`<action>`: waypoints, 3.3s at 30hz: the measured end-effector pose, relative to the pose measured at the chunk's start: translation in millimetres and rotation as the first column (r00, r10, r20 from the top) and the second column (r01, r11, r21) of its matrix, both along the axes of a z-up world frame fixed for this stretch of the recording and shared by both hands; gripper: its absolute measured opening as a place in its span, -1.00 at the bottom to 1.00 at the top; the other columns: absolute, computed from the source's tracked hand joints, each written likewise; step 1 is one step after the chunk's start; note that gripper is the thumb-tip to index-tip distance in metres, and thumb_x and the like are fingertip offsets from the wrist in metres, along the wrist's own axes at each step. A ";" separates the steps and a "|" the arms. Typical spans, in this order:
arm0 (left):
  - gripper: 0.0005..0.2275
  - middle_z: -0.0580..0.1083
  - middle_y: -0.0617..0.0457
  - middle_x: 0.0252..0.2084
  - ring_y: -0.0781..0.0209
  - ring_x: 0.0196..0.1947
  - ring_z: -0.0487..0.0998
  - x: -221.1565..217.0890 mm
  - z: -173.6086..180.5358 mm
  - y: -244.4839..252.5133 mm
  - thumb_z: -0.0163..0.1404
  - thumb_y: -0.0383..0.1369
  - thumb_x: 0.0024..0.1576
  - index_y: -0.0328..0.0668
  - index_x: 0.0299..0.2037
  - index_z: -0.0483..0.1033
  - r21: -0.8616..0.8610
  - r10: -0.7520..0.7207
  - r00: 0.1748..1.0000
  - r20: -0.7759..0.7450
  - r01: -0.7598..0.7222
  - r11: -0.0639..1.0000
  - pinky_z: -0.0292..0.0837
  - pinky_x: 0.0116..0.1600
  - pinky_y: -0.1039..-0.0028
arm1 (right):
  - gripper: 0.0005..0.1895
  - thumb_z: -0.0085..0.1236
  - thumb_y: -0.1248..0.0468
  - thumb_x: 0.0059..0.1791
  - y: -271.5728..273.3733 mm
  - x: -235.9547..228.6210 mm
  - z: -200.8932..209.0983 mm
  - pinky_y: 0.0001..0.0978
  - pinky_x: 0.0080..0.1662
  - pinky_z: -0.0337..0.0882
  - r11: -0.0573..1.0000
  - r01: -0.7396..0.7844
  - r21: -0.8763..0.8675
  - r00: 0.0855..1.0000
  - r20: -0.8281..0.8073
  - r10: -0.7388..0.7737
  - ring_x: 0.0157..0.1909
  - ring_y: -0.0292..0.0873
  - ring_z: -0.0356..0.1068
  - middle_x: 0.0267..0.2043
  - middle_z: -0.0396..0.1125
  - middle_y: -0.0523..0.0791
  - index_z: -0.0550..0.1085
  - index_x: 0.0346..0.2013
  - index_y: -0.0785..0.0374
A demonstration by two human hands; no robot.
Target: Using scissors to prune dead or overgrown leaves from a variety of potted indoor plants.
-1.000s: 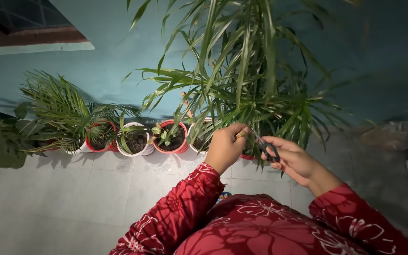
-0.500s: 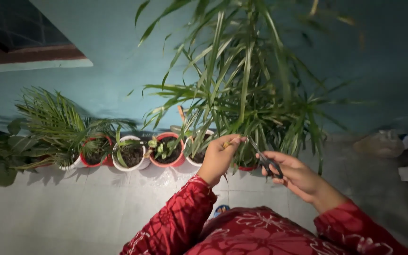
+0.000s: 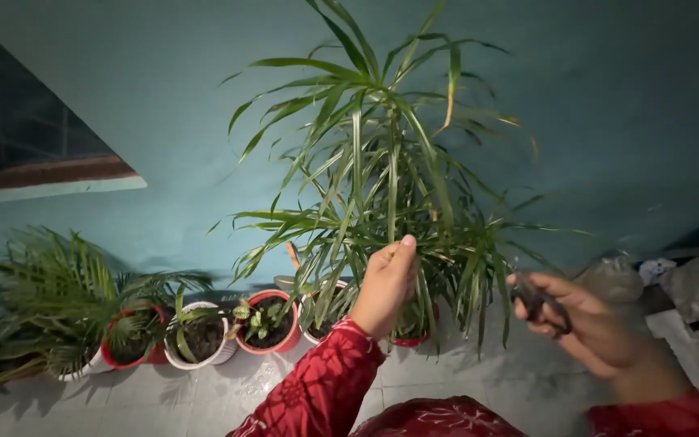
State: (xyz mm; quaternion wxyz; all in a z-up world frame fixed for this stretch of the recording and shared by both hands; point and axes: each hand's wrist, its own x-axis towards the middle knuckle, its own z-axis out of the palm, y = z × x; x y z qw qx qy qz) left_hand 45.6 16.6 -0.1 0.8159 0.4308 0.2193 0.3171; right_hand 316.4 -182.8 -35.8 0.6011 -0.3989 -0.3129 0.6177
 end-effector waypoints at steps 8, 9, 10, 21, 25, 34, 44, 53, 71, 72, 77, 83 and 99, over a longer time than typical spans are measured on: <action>-0.69 0.18 0.33 -0.59 0.51 -0.63 0.11 33.5 36.3 -19.2 -0.21 -0.26 0.34 0.01 0.26 0.37 0.056 -0.023 0.998 -0.066 0.027 0.998 0.03 -0.50 0.61 | -0.42 0.08 0.27 0.03 5.8 -2.2 27.0 -0.35 -0.17 0.32 0.998 0.058 -0.015 0.991 0.119 -0.056 -0.12 -0.16 0.28 -0.06 0.34 0.05 0.31 0.32 0.46; -0.72 0.19 0.30 -0.61 0.47 -0.64 0.12 35.4 39.5 -21.2 -0.23 -0.27 0.34 0.04 0.22 0.37 0.035 -0.090 0.996 -0.019 0.090 0.995 0.05 -0.49 0.60 | -0.42 0.08 0.28 0.03 8.4 -3.7 29.4 -0.35 -0.16 0.32 0.998 0.057 -0.035 0.989 0.137 -0.052 -0.10 -0.16 0.30 -0.05 0.34 0.04 0.31 0.32 0.47; -0.72 0.19 0.30 -0.61 0.47 -0.64 0.12 33.8 37.3 -22.4 -0.23 -0.27 0.34 0.04 0.22 0.37 0.034 -0.087 0.996 -0.018 0.087 0.996 0.05 -0.49 0.60 | -0.42 0.08 0.28 0.03 10.7 -2.0 30.2 -0.35 -0.16 0.32 0.998 0.054 -0.036 0.989 0.138 -0.048 -0.10 -0.16 0.30 -0.05 0.34 0.04 0.31 0.32 0.47; -0.78 0.17 0.38 -0.50 0.58 -0.53 0.10 4.3 34.4 -36.3 -0.17 -0.28 0.43 -0.22 -0.10 0.50 0.295 -0.039 0.992 -0.117 0.072 0.953 0.01 -0.43 0.65 | -0.37 0.09 0.24 -0.03 61.5 3.7 43.6 -0.40 -0.06 0.41 0.961 -0.165 -0.223 0.852 0.457 0.253 -0.07 -0.26 0.42 -0.03 0.50 -0.08 0.33 0.36 0.29; -0.78 0.15 0.33 -0.64 0.50 -0.72 0.12 -15.1 70.0 -43.0 -0.18 -0.25 0.34 -0.16 -0.18 0.50 0.276 0.022 0.951 -0.308 0.067 0.959 0.04 -0.58 0.58 | -0.38 0.13 0.23 -0.03 85.7 4.4 69.6 -0.39 -0.14 0.41 0.907 -0.336 -0.253 0.728 0.542 0.421 -0.18 -0.28 0.38 -0.12 0.50 -0.12 0.39 0.35 0.20; -0.76 0.26 0.23 -0.67 0.46 -0.67 0.26 -29.5 51.7 -42.1 -0.15 -0.25 0.35 -0.19 -0.19 0.55 0.374 0.104 0.917 -0.385 0.053 0.926 0.20 -0.51 0.54 | -0.40 0.22 0.22 -0.07 122.5 -16.5 106.0 -0.38 -0.22 0.41 0.783 -0.376 -0.496 0.380 0.688 0.619 -0.33 -0.30 0.33 -0.37 0.47 -0.18 0.51 0.31 -0.05; -0.76 0.29 0.20 -0.68 0.44 -0.70 0.30 -33.3 57.0 -44.8 -0.14 -0.25 0.34 -0.20 -0.20 0.55 0.356 0.107 0.898 -0.427 0.058 0.933 0.24 -0.52 0.53 | -0.45 0.26 0.29 -0.08 126.5 -26.0 99.1 -0.38 -0.22 0.40 0.798 -0.324 -0.508 0.449 0.660 0.602 -0.31 -0.30 0.36 -0.34 0.53 -0.17 0.56 0.24 0.02; -0.78 0.25 0.33 -0.56 0.55 -0.60 0.18 -26.3 23.1 -39.9 -0.11 -0.31 0.35 -0.22 -0.05 0.59 0.320 0.061 0.946 -0.319 0.047 0.946 0.13 -0.49 0.61 | -0.43 0.22 0.28 -0.07 81.2 -6.1 60.8 -0.41 -0.20 0.44 0.872 -0.336 -0.357 0.662 0.569 0.488 -0.25 -0.30 0.39 -0.24 0.51 -0.15 0.47 0.27 0.18; -0.69 0.12 0.28 -0.68 0.48 -0.74 0.02 -7.8 30.7 -18.2 -0.07 -0.08 0.29 -0.05 -0.42 0.39 -0.087 -0.305 0.910 -0.281 0.292 0.953 -0.08 -0.61 0.54 | -0.33 0.17 0.26 -0.03 -20.3 6.6 -5.1 -0.47 -0.21 0.33 0.977 0.041 -0.210 0.996 0.082 -0.024 -0.26 -0.27 0.25 -0.12 0.36 -0.04 0.30 0.33 0.50; -0.69 0.17 0.23 -0.70 0.47 -0.74 0.05 -6.6 29.4 -13.8 -0.10 -0.08 0.27 -0.07 -0.35 0.53 -0.021 -0.283 0.909 -0.308 0.291 0.957 -0.04 -0.60 0.55 | -0.31 0.20 0.29 -0.05 -22.6 5.0 -7.6 -0.49 -0.21 0.31 0.980 0.038 -0.198 0.997 0.075 -0.024 -0.26 -0.28 0.24 -0.12 0.36 -0.05 0.30 0.34 0.50; -0.65 0.30 0.20 -0.54 0.41 -0.59 0.20 14.5 -10.6 28.5 -0.10 -0.10 0.37 -0.24 -0.29 0.48 0.228 -0.115 0.958 -0.262 0.177 0.957 0.09 -0.47 0.52 | -0.31 0.19 0.27 -0.05 -17.7 3.1 -10.8 -0.43 -0.20 0.33 0.986 0.030 -0.167 0.999 0.027 -0.025 -0.23 -0.25 0.25 -0.11 0.35 -0.03 0.28 0.33 0.50; -0.69 0.59 -0.15 -0.24 -0.16 -0.21 0.59 59.4 31.2 56.7 -0.07 -0.12 0.28 -0.21 -0.14 0.59 0.872 0.503 0.748 -0.432 0.204 0.446 0.46 -0.11 0.15 | -0.35 0.15 0.28 0.01 31.7 46.9 -16.7 -0.42 -0.25 0.29 0.997 -0.054 -0.049 0.998 -0.040 0.052 -0.23 -0.23 0.25 -0.10 0.35 0.03 0.26 0.35 0.51; -0.76 0.56 -0.17 -0.19 -0.20 -0.09 0.55 46.1 -45.5 52.6 0.00 -0.17 0.22 -0.17 -0.16 0.55 0.794 0.698 0.403 -0.592 0.143 0.591 0.40 0.02 0.14 | -0.41 -0.01 0.17 0.08 145.6 58.1 -0.3 -0.59 -0.53 0.16 0.812 -0.560 -0.164 0.806 -0.336 0.487 -0.49 -0.40 0.14 -0.09 0.31 -0.04 0.21 0.37 0.35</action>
